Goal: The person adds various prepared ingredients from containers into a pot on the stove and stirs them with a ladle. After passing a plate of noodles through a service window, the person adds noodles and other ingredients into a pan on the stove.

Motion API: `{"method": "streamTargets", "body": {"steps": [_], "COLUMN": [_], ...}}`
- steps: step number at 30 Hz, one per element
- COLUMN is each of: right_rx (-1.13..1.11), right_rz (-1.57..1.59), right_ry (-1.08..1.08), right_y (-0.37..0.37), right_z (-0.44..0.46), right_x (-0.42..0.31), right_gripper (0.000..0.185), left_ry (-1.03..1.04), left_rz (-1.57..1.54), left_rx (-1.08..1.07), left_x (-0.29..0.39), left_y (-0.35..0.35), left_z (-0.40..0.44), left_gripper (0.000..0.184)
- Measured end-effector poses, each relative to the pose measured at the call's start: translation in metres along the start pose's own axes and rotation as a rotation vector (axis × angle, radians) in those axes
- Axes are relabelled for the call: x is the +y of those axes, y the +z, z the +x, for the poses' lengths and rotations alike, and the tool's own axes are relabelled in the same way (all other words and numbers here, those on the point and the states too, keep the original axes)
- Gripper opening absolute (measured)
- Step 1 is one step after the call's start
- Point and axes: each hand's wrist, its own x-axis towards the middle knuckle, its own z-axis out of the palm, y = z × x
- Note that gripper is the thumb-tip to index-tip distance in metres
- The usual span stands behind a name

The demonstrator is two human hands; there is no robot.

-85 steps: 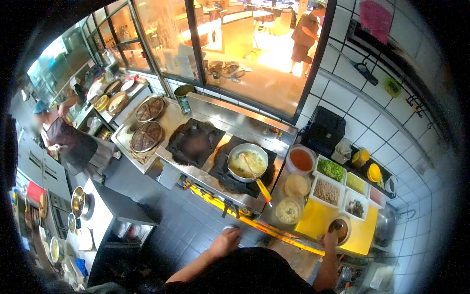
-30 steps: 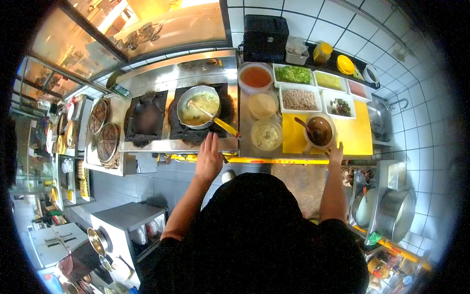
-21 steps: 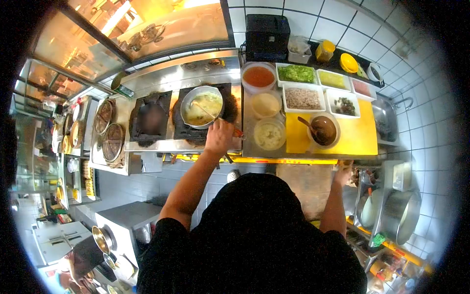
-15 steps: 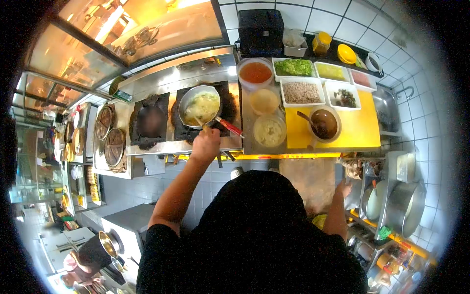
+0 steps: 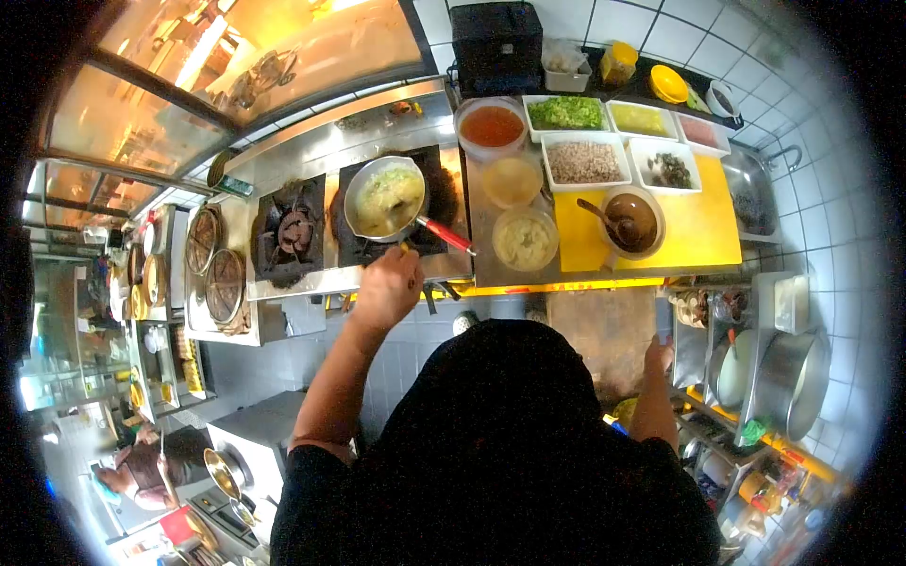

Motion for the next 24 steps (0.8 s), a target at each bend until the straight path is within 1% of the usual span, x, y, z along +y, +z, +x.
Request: {"method": "streamTargets", "body": {"steps": [2, 3, 5, 6, 7, 8, 9, 11, 12, 13, 15, 16, 17, 19, 20, 21, 23, 24], "right_rx": [-0.065, -0.098, -0.154, -0.178, -0.162, -0.147, -0.135, -0.149, -0.152, -0.125, -0.062, -0.114, -0.173, -0.268, -0.293, -0.311, -0.348, -0.342], "right_rz": [0.040, 0.061, -0.082, -0.150, -0.058, 0.031, 0.117, 0.085, 0.074, 0.034, -0.038, 0.041, 0.118, 0.217, 0.227, 0.242, 0.256, 0.250], "right_ry": [-0.004, -0.005, -0.070, -0.104, -0.084, -0.066, -0.045, -0.046, -0.045, -0.064, -0.103, -0.047, 0.006, 0.094, 0.095, 0.087, 0.070, 0.158], "right_y": [0.013, 0.015, 0.011, 0.009, 0.007, 0.008, 0.008, 0.010, 0.011, 0.014, 0.054, 0.051, 0.049, 0.046, 0.052, 0.058, 0.074, 0.070], "right_z": [0.009, 0.009, 0.005, 0.005, 0.002, -0.002, -0.004, -0.005, -0.004, -0.005, 0.024, 0.024, 0.020, 0.012, 0.014, 0.018, 0.026, 0.023], "right_x": [0.015, 0.018, 0.021, 0.017, 0.014, 0.017, 0.020, 0.027, 0.030, 0.032, 0.070, 0.068, 0.067, 0.068, 0.074, 0.085, 0.104, 0.096], "right_gripper": [0.061, 0.060, 0.060, 0.060, 0.060, 0.061, 0.061, 0.059, 0.059, 0.060, 0.063, 0.062, 0.060, 0.059, 0.059, 0.058, 0.058, 0.058], "left_ry": [0.025, -0.022, -0.137, -0.068, -0.002, -0.022, -0.001, 0.044, -0.052, -0.058, -0.066, -0.012, -0.010, 0.065, 0.053, -0.081, -0.148, -0.097], "left_rz": [-0.053, -0.063, 0.073, 0.086, 0.098, 0.085, 0.051, -0.023, 0.001, 0.034, 0.102, 0.128, 0.090, 0.020, 0.003, -0.016, 0.107, 0.110], "left_rx": [0.069, 0.135, 0.002, -0.041, -0.085, -0.153, -0.087, 0.037, 0.060, 0.009, -0.084, -0.110, -0.124, -0.011, 0.032, 0.068, -0.098, -0.127], "left_x": [-0.008, -0.019, -0.021, -0.016, -0.008, 0.014, 0.009, -0.011, -0.017, -0.019, -0.018, -0.005, 0.016, 0.000, -0.012, -0.017, -0.024, -0.014], "left_y": [-0.002, 0.006, 0.010, 0.009, 0.009, -0.007, -0.005, 0.004, 0.008, 0.014, 0.022, 0.018, 0.001, 0.005, 0.004, 0.009, 0.019, 0.013], "left_z": [0.005, 0.006, -0.002, -0.004, -0.007, 0.000, 0.001, 0.006, 0.008, 0.004, -0.005, -0.006, 0.001, 0.003, 0.007, 0.009, -0.003, -0.004], "left_gripper": [0.010, 0.007, 0.005, 0.005, 0.005, 0.006, 0.007, 0.008, 0.009, 0.009, 0.009, 0.009, 0.008, 0.008, 0.007, 0.009, 0.009, 0.009]}}
